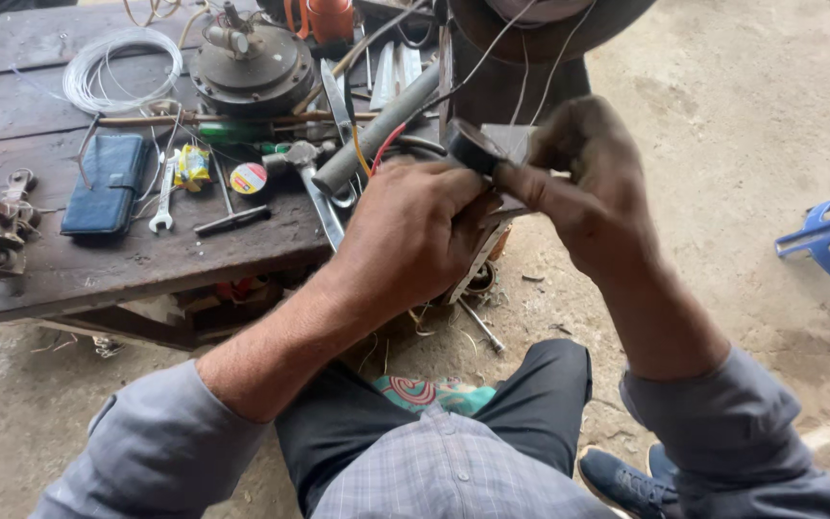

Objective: The person sits at a cluttered workbench and repairs electrical wires. They strip insulation from wire ends, twist the strands, and wrap the connections with black and yellow electrical tape. The person uses a knife to strip the insulation and handles multiple wire segments throughout the task.

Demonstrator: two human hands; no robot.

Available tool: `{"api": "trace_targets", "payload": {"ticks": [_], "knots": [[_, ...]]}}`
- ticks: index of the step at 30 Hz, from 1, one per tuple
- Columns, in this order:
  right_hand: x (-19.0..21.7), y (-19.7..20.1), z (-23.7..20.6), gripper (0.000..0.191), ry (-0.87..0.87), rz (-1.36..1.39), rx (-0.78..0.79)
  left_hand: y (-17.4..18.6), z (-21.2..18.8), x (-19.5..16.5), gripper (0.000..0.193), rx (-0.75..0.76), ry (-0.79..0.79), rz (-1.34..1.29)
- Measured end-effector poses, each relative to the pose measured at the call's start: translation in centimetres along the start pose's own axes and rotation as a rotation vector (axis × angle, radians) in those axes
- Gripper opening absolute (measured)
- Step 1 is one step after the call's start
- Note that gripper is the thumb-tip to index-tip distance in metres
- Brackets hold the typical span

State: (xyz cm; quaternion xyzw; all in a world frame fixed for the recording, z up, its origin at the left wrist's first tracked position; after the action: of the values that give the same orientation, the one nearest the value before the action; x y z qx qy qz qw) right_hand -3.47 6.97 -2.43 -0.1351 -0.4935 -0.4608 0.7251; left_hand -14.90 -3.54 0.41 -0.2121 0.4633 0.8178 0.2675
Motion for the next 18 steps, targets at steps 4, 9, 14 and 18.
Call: {"api": "trace_targets", "payload": {"ticks": [4, 9, 14, 18], "knots": [[-0.3, -1.9, 0.3, 0.028, -0.058, 0.413, -0.039, -0.4, 0.3, -1.5, 0.018, -0.014, -0.053, 0.178], [-1.8, -2.7, -0.1, 0.017, 0.006, 0.561, -0.078, -0.9, 0.9, -2.5, 0.011, 0.045, -0.051, 0.212], [-2.9, -3.5, -1.2, 0.047, -0.089, 0.765, 0.248, -0.4, 1.4, -1.4, 0.012, 0.125, -0.075, 0.121], [-4.7, -2.2, -1.4, 0.053, -0.208, 0.793, 0.222, -0.8, 1.2, -0.8, 0.017, 0.157, -0.096, 0.223]]}}
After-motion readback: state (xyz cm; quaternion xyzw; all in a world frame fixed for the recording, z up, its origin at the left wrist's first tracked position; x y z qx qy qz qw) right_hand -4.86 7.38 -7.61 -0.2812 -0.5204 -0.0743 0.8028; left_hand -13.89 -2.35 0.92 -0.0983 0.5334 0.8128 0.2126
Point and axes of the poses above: each hand's wrist, its own z-axis towards the middle knuckle, its own y-axis out of the back of the hand, x = y × z, the point moved 10 cm from there along z, towards the middle knuckle, and after that the axes turned 8 degrees about y, right-handed, at the moved point
